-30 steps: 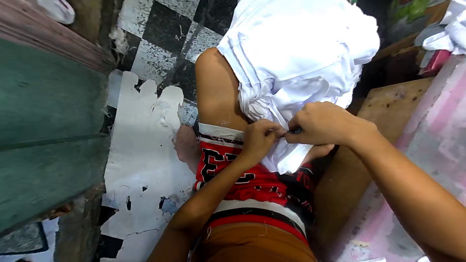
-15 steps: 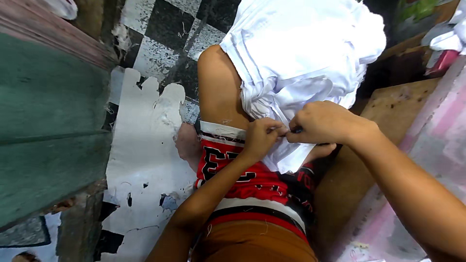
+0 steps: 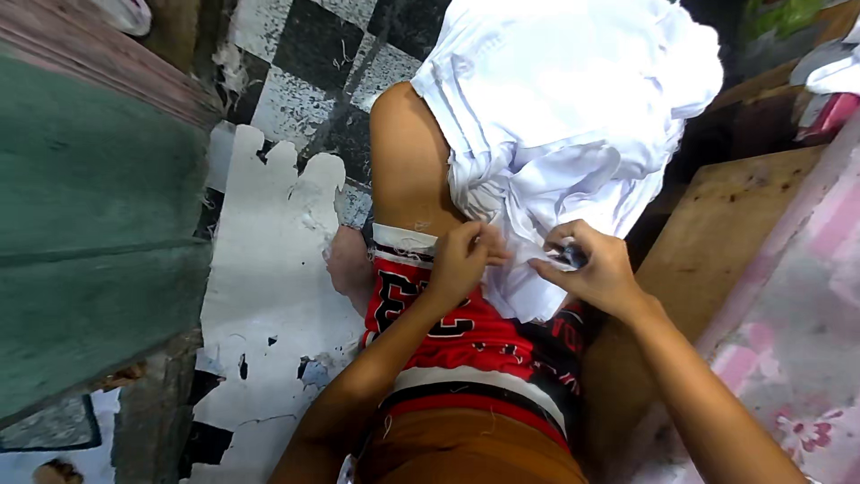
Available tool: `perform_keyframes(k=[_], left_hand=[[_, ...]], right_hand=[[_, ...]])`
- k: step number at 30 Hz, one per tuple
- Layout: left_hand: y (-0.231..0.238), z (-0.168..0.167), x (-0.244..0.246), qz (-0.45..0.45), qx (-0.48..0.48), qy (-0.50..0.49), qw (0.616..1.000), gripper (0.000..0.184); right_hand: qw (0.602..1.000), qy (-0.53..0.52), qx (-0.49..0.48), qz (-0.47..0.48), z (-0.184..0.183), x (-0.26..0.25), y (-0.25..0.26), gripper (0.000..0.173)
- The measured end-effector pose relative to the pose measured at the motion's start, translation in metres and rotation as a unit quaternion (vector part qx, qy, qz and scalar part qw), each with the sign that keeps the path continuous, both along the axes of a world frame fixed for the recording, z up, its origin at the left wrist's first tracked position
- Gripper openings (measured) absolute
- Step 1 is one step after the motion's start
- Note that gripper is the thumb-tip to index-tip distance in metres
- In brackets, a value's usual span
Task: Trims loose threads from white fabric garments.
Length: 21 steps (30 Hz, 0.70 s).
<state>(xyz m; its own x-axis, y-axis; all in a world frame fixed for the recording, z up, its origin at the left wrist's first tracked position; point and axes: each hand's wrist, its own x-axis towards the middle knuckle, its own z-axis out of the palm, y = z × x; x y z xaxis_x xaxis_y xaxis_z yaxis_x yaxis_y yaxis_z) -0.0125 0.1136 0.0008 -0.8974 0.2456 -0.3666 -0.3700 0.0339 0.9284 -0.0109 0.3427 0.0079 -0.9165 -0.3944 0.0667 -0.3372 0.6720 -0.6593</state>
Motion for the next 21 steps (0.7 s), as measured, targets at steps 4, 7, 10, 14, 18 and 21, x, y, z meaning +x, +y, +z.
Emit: perform_keyframes(k=[4, 7, 10, 14, 18, 21], left_hand=[[-0.009, -0.008, 0.015, -0.008, -0.177, 0.196, 0.964, 0.022], [0.007, -0.018, 0.019, -0.037, -0.229, 0.238, 0.943, 0.044], [0.027, -0.026, 0.016, -0.019, -0.213, 0.259, 0.942, 0.030], [0.024, -0.021, 0.005, -0.032, -0.094, 0.174, 0.980, 0.034], [0.010, -0.023, -0.006, -0.083, -0.036, 0.125, 0.988, 0.042], [0.009, -0.030, -0.009, -0.076, -0.022, 0.138, 0.987, 0.037]], right_hand=[[0.999, 0.020, -0.028, 0.027, -0.005, 0.000, -0.005, 0.025], [0.999, 0.020, -0.027, 0.040, -0.004, -0.005, -0.008, 0.017], [0.998, 0.013, 0.030, 0.057, 0.005, -0.013, -0.014, 0.017], [0.991, -0.116, 0.053, 0.041, 0.017, -0.039, -0.016, 0.017], [0.960, -0.265, -0.005, 0.094, 0.016, -0.081, -0.005, 0.025], [0.907, -0.397, -0.050, 0.131, 0.018, -0.097, -0.003, 0.028]])
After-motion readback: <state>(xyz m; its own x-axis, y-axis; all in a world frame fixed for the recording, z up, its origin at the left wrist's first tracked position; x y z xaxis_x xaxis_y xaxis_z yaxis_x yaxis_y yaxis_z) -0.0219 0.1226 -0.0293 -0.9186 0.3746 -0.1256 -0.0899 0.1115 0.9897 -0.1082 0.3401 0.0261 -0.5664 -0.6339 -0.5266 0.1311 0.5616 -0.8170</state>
